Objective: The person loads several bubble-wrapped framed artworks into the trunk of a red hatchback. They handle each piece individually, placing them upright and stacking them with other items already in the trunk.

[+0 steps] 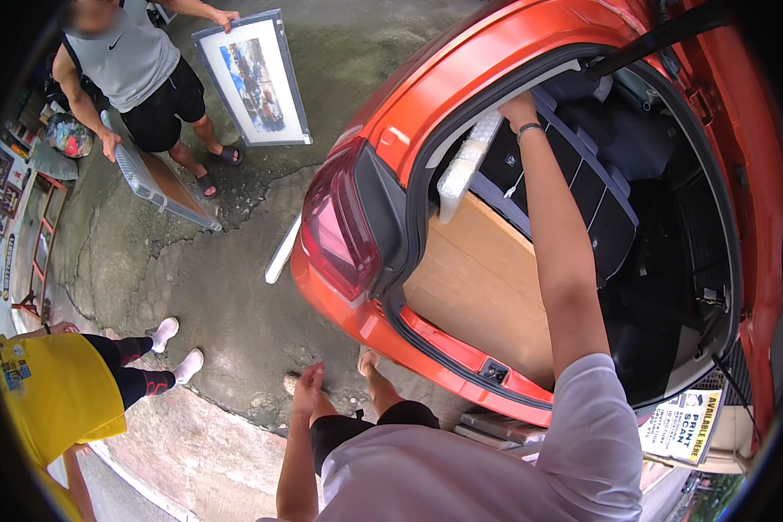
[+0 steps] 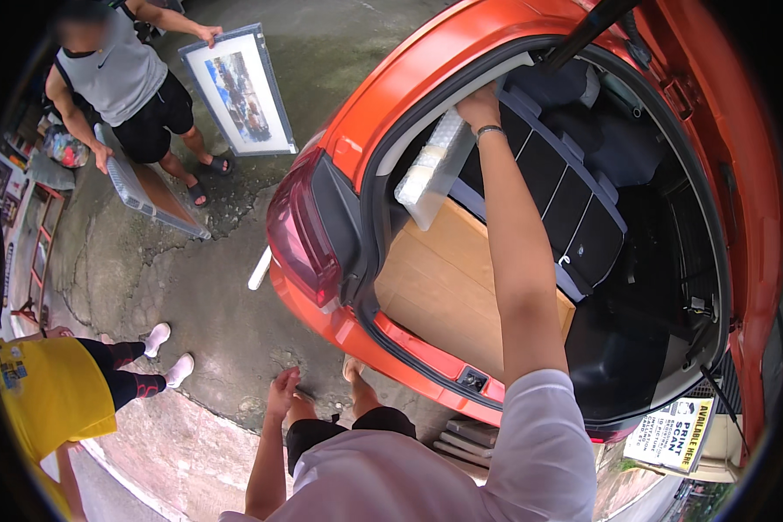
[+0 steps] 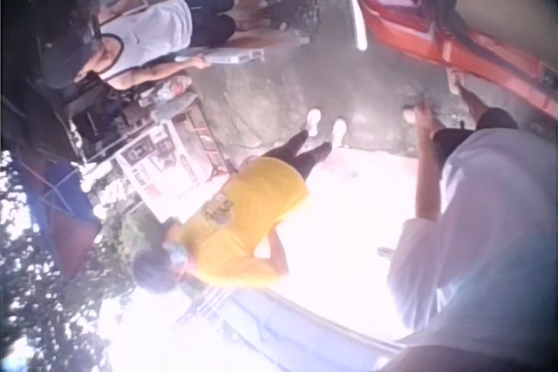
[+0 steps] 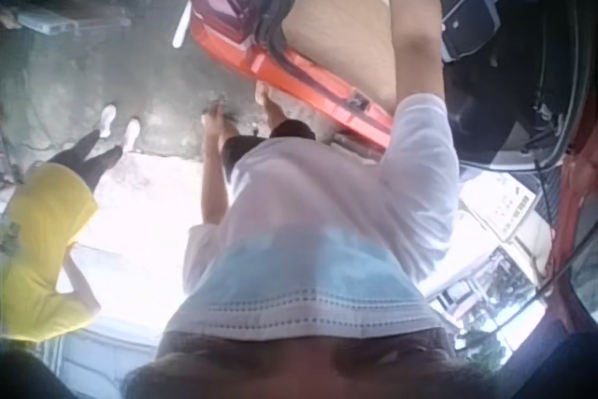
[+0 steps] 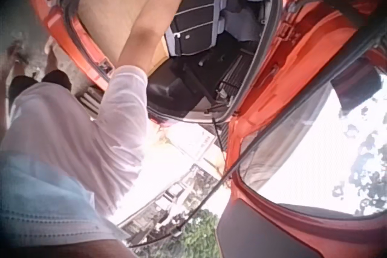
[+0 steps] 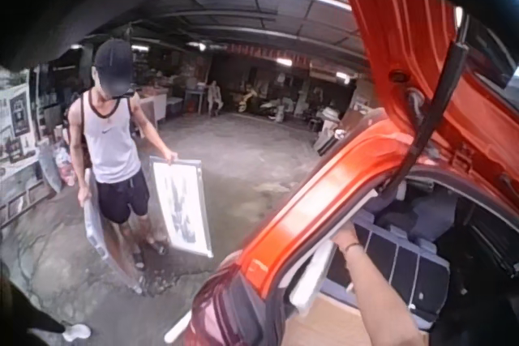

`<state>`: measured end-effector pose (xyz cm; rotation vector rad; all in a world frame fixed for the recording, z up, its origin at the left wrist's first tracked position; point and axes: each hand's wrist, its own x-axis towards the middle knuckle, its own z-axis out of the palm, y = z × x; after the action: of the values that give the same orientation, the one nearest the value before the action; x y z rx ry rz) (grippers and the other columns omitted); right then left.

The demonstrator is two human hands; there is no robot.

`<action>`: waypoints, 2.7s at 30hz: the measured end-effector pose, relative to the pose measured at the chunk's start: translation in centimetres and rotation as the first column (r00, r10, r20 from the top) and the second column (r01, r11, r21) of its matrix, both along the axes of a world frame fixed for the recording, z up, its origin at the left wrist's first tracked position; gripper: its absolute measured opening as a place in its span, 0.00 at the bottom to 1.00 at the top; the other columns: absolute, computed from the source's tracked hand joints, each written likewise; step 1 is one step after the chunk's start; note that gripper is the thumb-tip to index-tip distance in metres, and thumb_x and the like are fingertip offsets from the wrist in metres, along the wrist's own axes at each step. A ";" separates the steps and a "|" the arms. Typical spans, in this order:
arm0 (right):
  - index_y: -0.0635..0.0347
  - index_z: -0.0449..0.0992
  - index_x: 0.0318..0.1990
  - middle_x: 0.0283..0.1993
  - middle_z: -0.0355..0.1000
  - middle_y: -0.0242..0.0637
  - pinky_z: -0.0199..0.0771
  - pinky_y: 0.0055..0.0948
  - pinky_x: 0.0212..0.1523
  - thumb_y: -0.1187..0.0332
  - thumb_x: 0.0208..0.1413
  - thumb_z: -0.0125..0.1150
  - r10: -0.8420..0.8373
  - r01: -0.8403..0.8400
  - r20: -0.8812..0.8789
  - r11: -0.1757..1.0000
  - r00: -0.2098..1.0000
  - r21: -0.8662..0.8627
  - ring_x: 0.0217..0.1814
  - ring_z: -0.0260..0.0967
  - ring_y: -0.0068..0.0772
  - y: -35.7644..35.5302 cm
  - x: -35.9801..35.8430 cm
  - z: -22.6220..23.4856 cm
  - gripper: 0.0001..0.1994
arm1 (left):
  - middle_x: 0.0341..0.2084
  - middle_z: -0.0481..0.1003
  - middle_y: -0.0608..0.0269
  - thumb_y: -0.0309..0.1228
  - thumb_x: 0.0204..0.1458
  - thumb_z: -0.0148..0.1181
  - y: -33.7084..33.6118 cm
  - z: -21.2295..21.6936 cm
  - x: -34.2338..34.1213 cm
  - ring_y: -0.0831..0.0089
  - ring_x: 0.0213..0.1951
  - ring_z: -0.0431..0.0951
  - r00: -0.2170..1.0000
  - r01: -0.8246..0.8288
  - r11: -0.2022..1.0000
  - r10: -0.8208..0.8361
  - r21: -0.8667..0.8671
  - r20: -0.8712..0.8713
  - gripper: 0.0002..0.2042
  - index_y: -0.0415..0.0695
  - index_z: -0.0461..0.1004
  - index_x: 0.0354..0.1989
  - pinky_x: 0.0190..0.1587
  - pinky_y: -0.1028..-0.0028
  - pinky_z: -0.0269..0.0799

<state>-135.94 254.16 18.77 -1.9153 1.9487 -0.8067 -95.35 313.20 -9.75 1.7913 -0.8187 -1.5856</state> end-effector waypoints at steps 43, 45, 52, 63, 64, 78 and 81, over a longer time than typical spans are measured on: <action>0.73 0.66 0.53 0.51 0.72 0.46 0.74 0.36 0.51 0.81 0.54 0.54 -0.393 0.478 0.729 0.872 0.560 0.103 0.50 0.73 0.38 34.3 -23.4 4.4 0.18 | 0.43 0.76 0.60 0.28 0.55 0.63 -20.7 4.1 -37.0 0.63 0.46 0.78 0.018 -0.190 0.782 0.607 0.593 -0.795 0.15 0.45 0.70 0.49 0.50 0.57 0.77; 0.73 0.65 0.55 0.51 0.71 0.47 0.74 0.37 0.52 0.80 0.54 0.54 -0.394 0.512 0.735 0.856 0.552 0.074 0.51 0.73 0.39 37.7 -23.3 4.6 0.20 | 0.44 0.76 0.60 0.28 0.55 0.63 -19.3 4.9 -36.6 0.63 0.46 0.77 0.020 -0.203 0.784 0.602 0.586 -0.798 0.16 0.46 0.68 0.51 0.49 0.57 0.77; 0.71 0.66 0.55 0.51 0.72 0.46 0.76 0.39 0.50 0.80 0.54 0.56 -0.396 0.605 0.828 0.791 0.396 0.089 0.51 0.73 0.39 48.0 -20.2 3.8 0.20 | 0.49 0.71 0.59 0.29 0.56 0.61 -17.0 6.8 -33.0 0.59 0.49 0.76 0.212 -0.226 0.797 0.601 0.560 -0.770 0.29 0.47 0.54 0.63 0.54 0.49 0.74; 0.70 0.66 0.57 0.50 0.72 0.44 0.73 0.35 0.51 0.79 0.54 0.56 -0.388 0.807 0.877 0.591 0.285 -0.001 0.49 0.72 0.35 60.3 -12.0 4.3 0.21 | 0.46 0.76 0.60 0.31 0.56 0.60 -14.4 9.4 -25.6 0.62 0.46 0.78 0.259 0.055 0.928 0.342 0.368 -0.903 0.17 0.45 0.70 0.54 0.49 0.60 0.76; 0.70 0.65 0.57 0.50 0.72 0.44 0.73 0.35 0.51 0.79 0.55 0.56 -0.370 0.811 0.886 0.585 0.281 -0.013 0.49 0.72 0.35 61.2 -11.1 4.6 0.21 | 0.46 0.76 0.60 0.31 0.56 0.60 -14.1 9.6 -25.1 0.62 0.46 0.78 0.279 0.055 0.925 0.347 0.376 -0.895 0.17 0.44 0.70 0.54 0.48 0.59 0.76; 0.70 0.68 0.50 0.43 0.74 0.42 0.77 0.32 0.45 0.80 0.54 0.59 -0.430 0.966 0.890 0.255 0.149 -0.039 0.44 0.74 0.33 74.3 2.5 6.5 0.15 | 0.41 0.78 0.62 0.37 0.58 0.59 -8.1 12.9 -17.8 0.67 0.41 0.79 0.351 0.307 0.923 0.117 0.232 -0.929 0.16 0.44 0.72 0.51 0.45 0.65 0.77; 0.70 0.67 0.51 0.44 0.74 0.44 0.78 0.31 0.48 0.79 0.56 0.58 -0.427 0.974 0.888 0.209 0.171 -0.087 0.45 0.74 0.33 78.2 4.5 7.8 0.15 | 0.42 0.76 0.63 0.35 0.58 0.59 -5.1 13.4 -17.0 0.67 0.41 0.78 0.326 0.384 0.882 0.148 0.274 -0.934 0.16 0.45 0.69 0.53 0.44 0.64 0.77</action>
<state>-131.48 332.34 26.62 -0.1433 2.0626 -2.4306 -112.31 308.06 3.64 0.6377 0.0550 -2.6378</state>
